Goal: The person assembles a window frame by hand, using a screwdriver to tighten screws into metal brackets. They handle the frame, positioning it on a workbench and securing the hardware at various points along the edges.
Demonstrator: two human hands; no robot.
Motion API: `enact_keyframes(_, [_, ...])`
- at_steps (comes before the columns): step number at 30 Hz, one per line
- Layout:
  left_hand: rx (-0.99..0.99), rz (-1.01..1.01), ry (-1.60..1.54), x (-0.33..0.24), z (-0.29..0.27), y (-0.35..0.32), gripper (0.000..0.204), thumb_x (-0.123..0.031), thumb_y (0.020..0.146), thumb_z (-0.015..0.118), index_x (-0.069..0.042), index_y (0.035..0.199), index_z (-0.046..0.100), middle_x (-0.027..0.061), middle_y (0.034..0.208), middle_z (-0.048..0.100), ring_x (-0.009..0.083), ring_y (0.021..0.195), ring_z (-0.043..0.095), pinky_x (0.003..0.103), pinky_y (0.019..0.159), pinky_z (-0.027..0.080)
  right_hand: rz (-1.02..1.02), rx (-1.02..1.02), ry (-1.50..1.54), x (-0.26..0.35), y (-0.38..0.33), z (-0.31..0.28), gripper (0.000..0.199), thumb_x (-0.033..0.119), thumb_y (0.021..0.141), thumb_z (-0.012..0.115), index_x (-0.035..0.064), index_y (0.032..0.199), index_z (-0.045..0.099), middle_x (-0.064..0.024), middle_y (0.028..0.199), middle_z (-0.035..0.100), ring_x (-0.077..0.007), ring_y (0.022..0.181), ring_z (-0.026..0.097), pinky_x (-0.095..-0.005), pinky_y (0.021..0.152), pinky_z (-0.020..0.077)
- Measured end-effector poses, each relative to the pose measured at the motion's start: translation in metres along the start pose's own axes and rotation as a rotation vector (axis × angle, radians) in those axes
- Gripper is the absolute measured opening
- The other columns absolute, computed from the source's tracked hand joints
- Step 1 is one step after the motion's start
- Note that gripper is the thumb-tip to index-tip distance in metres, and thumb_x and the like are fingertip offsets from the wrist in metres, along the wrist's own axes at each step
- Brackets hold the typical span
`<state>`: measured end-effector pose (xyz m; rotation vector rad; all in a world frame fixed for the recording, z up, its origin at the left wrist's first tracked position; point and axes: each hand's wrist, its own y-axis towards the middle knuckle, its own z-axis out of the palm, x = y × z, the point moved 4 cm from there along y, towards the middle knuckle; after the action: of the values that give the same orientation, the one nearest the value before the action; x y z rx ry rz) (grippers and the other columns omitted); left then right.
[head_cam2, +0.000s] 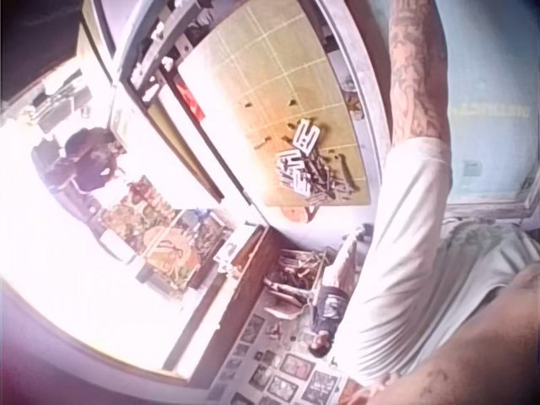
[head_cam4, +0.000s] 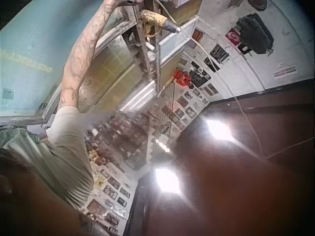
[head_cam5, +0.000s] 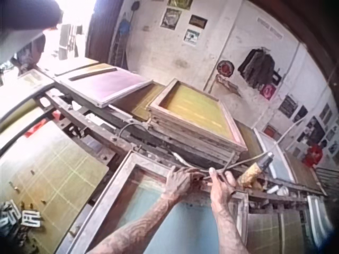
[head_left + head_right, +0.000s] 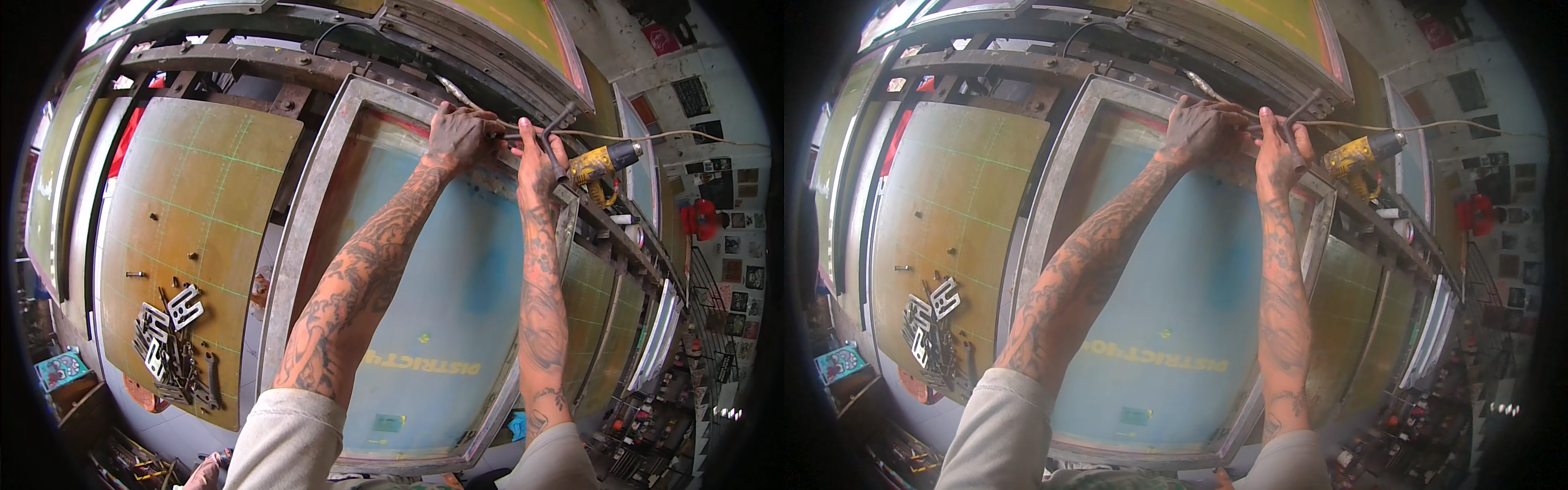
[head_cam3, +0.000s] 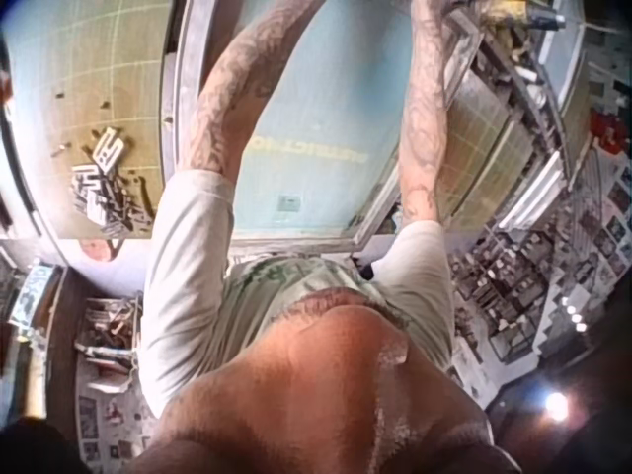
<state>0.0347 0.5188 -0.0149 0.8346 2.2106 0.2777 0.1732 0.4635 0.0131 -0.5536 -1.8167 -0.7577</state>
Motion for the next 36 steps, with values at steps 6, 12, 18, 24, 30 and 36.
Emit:
enact_keyframes(6, [-0.129,-0.006,0.037,0.003,0.006,-0.004,0.028,-0.049,0.083,0.070,-0.029,0.103,0.074,-0.0076,0.123,0.069,0.0141,0.116,0.063,0.043,0.091,0.040,-0.066,-0.020,0.162,-0.012,-0.014,0.012,0.024,0.015,0.087,0.078,-0.0035,0.101,0.071,-0.0093,0.090,0.071,-0.0152,0.078,0.067,-0.0281,0.069,0.0575])
enact_keyframes(12, [0.054,-0.047,-0.034,-0.003,-0.002,0.001,0.024,-0.039,0.083,0.071,-0.028,0.104,0.075,-0.0070,0.121,0.070,0.0151,0.116,0.063,0.042,0.090,0.041,-0.145,0.247,0.117,-0.014,0.002,0.000,0.025,0.019,0.094,0.072,-0.0024,0.107,0.071,-0.0063,0.090,0.071,-0.0122,0.082,0.065,-0.0284,0.075,0.0562])
enact_keyframes(18, [-0.027,0.023,-0.029,0.005,0.000,0.000,0.029,-0.036,0.081,0.070,-0.030,0.110,0.075,-0.0081,0.121,0.070,0.0126,0.113,0.064,0.038,0.088,0.039,-0.210,0.307,0.031,-0.017,0.006,-0.002,0.022,0.016,0.095,0.070,-0.0016,0.108,0.070,-0.0063,0.091,0.071,-0.0132,0.088,0.067,-0.0285,0.079,0.0557])
enact_keyframes(24, [-0.072,0.017,-0.003,0.006,0.000,-0.002,0.023,-0.038,0.083,0.069,-0.029,0.102,0.077,-0.0110,0.118,0.071,0.0103,0.111,0.064,0.038,0.087,0.038,-0.217,0.023,0.299,0.009,-0.027,0.019,0.040,0.021,0.100,0.063,-0.0121,0.123,0.059,-0.0155,0.111,0.069,-0.0224,0.108,0.066,-0.0358,0.097,0.0540])
enact_keyframes(30, [-0.086,-0.032,-0.024,0.010,-0.001,-0.002,0.023,-0.042,0.081,0.070,-0.030,0.100,0.078,-0.0107,0.114,0.072,0.0103,0.106,0.066,0.037,0.086,0.038,-0.009,0.098,0.464,0.004,-0.019,0.013,0.045,0.033,0.105,0.052,-0.0044,0.130,0.054,-0.0209,0.125,0.065,-0.0307,0.119,0.062,-0.0407,0.106,0.0467])
enact_keyframes(36, [-0.069,-0.002,-0.086,0.000,-0.003,-0.001,0.027,-0.043,0.080,0.071,-0.028,0.101,0.078,-0.0104,0.114,0.073,0.0107,0.105,0.066,0.038,0.086,0.038,0.104,0.380,0.706,-0.012,0.008,0.005,0.044,0.034,0.105,0.050,-0.0061,0.121,0.054,-0.0141,0.095,0.065,-0.0297,0.100,0.065,-0.0420,0.097,0.0481])
